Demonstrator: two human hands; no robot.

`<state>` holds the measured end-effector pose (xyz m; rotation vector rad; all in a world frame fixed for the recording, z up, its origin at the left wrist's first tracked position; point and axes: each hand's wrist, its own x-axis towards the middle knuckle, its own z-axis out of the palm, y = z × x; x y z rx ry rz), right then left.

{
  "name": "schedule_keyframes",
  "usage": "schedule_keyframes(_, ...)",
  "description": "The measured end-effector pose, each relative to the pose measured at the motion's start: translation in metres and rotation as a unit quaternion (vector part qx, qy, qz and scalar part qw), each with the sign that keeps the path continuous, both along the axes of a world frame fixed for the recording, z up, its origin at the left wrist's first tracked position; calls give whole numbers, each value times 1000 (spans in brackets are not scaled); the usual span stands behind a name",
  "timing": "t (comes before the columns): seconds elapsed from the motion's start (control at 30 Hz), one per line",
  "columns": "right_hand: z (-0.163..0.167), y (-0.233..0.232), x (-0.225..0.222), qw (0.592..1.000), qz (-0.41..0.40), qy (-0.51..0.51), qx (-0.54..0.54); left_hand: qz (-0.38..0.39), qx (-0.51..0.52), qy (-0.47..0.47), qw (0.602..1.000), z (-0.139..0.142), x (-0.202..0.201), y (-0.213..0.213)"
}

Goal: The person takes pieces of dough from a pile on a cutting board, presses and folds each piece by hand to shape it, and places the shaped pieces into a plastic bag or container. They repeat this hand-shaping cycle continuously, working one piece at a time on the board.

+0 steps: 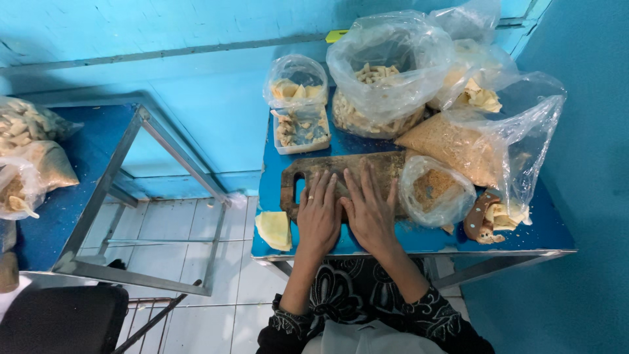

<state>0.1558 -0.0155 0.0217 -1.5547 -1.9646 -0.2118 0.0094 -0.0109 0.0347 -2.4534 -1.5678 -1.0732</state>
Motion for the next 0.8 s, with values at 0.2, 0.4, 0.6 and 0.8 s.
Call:
schedule_keyframes(0.2,4,-1,-1,1000,-1,-6,-2,2,-2,4,1000,-1,0,1)
schedule_keyframes(0.4,4,-1,-1,1000,4,6,-1,-1,-1,-5,1000,-1,0,0)
schedule_keyframes(0.6,3,-1,0,1000,7,10,3,0,-3,2,1000,2,0,0)
schedule_keyframes(0.8,0,-2,3,999,6,24,34,-15,21,-109,994,-4,-3,2)
